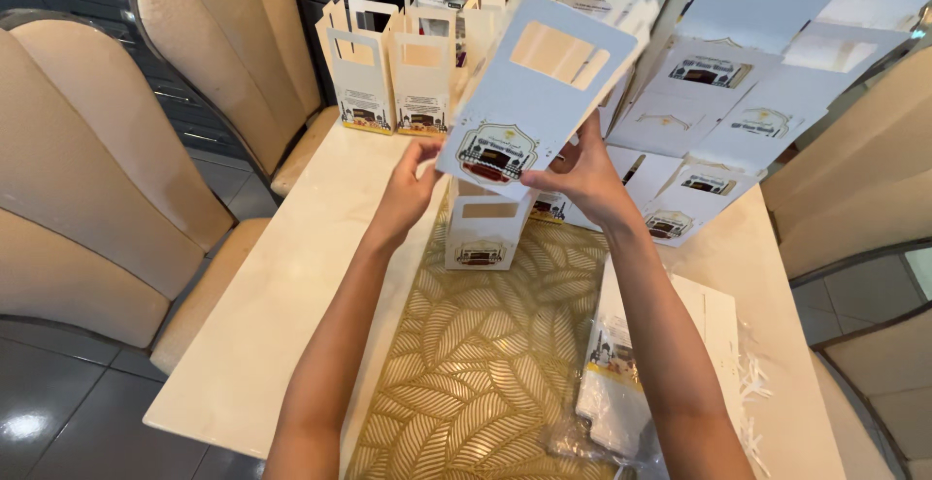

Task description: The person assembles flat-packed white cardboard boxes by folding along pre-scored lines and inserting tabs into slots. They handle multiple boxes one at a time, folding side panels and securing the structure, then place the completed boxes upright on the table.

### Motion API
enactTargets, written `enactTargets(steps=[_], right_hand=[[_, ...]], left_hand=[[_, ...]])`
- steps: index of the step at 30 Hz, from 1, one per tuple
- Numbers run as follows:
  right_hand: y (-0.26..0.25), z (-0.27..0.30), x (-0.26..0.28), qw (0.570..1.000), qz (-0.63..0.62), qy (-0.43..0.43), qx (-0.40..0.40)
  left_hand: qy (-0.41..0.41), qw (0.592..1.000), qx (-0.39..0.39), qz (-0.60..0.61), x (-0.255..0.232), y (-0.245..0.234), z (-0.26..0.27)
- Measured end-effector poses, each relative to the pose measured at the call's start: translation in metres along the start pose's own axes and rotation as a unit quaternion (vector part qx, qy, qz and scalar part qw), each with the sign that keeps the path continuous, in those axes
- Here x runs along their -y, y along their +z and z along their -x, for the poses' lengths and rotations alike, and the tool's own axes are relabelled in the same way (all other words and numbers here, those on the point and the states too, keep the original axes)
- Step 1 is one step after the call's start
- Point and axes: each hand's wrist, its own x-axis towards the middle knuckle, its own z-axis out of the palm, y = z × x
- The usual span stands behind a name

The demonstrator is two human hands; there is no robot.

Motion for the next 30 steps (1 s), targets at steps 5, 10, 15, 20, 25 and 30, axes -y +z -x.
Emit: enactTargets(steps=[5,10,15,20,25,30], right_hand=[[-0.001,0.0,0.001,0.997,0.071,-0.037,0.021],[-0.004,-0.001,-0.002,0.995,0.041,-0.085,0.042],[-0.006,0.001,-0.004,0.992,0.115,-0.039,0.023],[-0.015,0.009,-0.008,0.963,0.263,-0.031,0.038],[-0.017,0.006,-0.016,0.992,0.1,-0.055,0.049],[-0.015,0.006,-0.017,0.989,0.138,-0.039,0.027]], left_hand=[[-0.049,0.996,0.063,-0.039,-0.012,0.005,0.016],[-0.03,0.997,0.066,-0.037,-0.02,0.006,0.016],[-0.015,0.994,0.04,-0.105,-0.013,0.006,0.018],[-0.031,0.988,0.02,-0.153,0.0,0.009,0.012],[-0.014,0.989,0.037,-0.141,-0.002,0.0,0.006],[-0.069,0.99,0.051,-0.116,-0.015,-0.006,0.008]])
